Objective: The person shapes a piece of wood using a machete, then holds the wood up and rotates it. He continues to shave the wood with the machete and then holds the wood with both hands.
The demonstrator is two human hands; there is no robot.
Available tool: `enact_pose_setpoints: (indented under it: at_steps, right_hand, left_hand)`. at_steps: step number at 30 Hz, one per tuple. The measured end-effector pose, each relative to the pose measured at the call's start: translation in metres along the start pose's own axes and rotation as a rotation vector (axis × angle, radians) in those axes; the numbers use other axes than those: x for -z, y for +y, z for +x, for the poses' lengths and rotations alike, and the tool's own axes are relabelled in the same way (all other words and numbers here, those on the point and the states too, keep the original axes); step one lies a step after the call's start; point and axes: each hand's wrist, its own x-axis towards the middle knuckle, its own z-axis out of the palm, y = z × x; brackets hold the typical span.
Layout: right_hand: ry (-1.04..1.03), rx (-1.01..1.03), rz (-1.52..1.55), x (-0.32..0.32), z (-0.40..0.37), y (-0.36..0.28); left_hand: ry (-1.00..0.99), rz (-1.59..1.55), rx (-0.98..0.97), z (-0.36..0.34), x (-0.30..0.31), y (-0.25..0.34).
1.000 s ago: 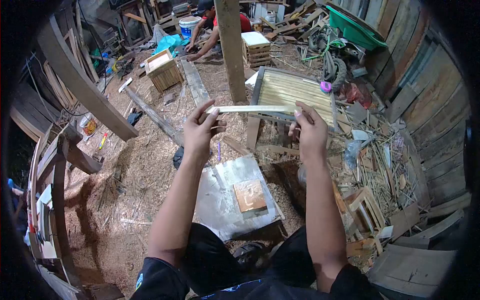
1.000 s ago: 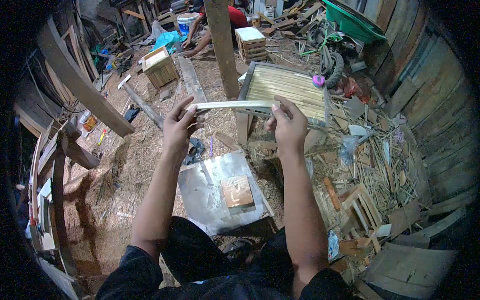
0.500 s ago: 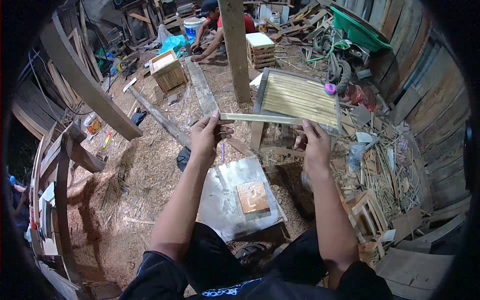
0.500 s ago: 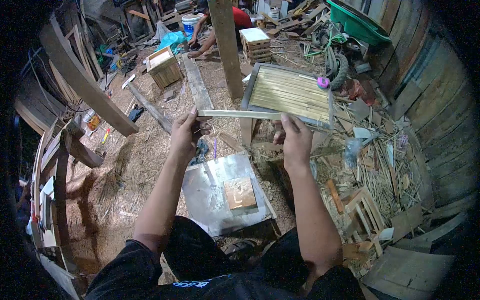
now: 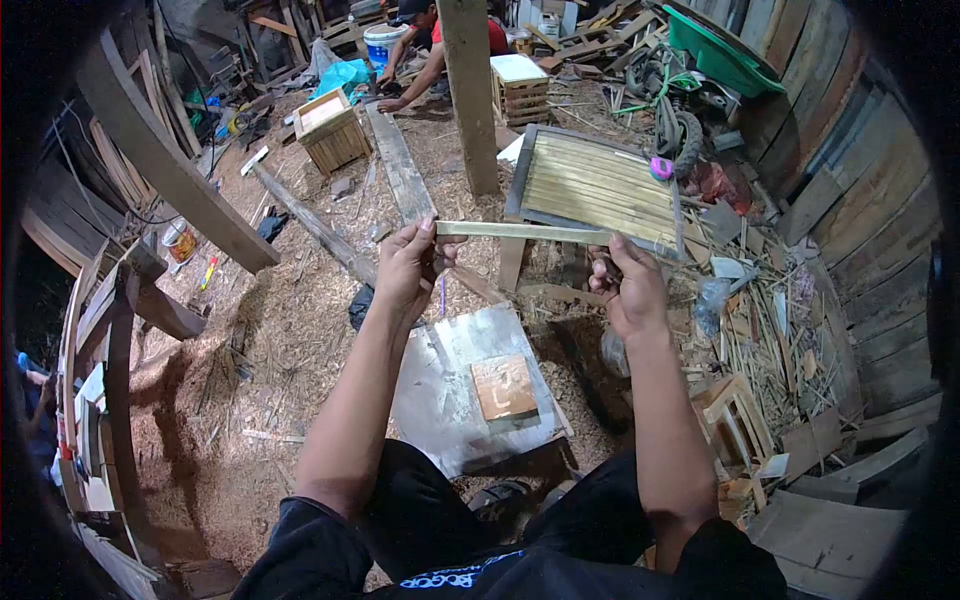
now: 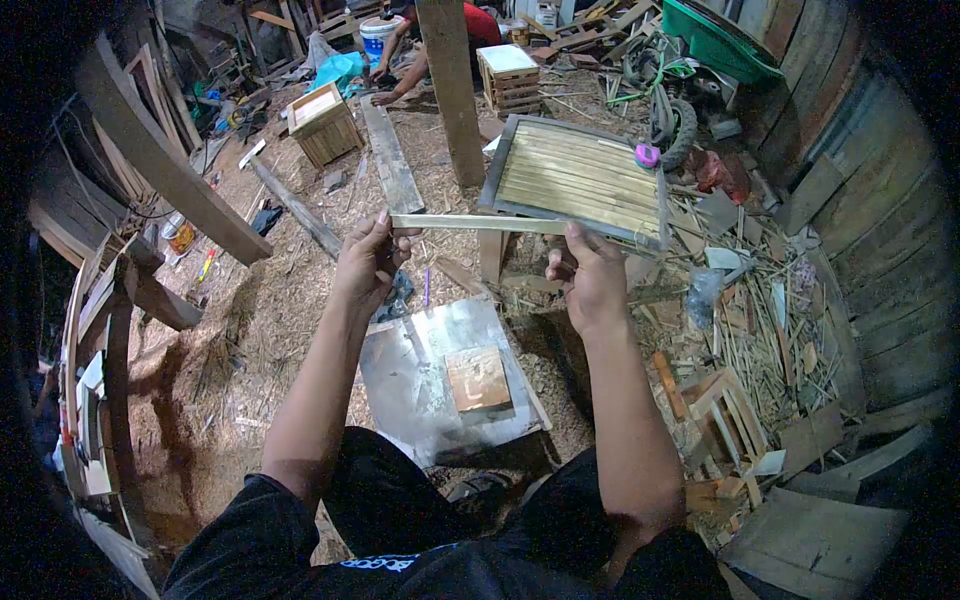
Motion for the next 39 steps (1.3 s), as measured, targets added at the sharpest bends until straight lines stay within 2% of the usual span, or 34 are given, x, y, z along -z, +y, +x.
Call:
enact_pose_setpoints:
  at_steps: [4, 6, 12, 39]
  right_hand:
    - [0.039, 0.000, -0.073, -0.001, 0.004, 0.010]
    - [0.057, -0.015, -0.052, -0.002, 0.005, 0.013]
    - [0.098, -0.064, -0.001, -0.018, 0.001, 0.006]
    - [0.123, 0.014, -0.120, -0.020, 0.002, 0.015]
  left_hand:
    - [0.088, 0.010, 0.041, 0.001, -0.002, -0.003]
    - [0.134, 0.113, 0.045, 0.003, 0.001, -0.007]
    - [0.211, 0.052, 0.074, -0.001, -0.008, 0.001]
    - [0.139, 0.095, 0.068, 0.002, 0.000, -0.009]
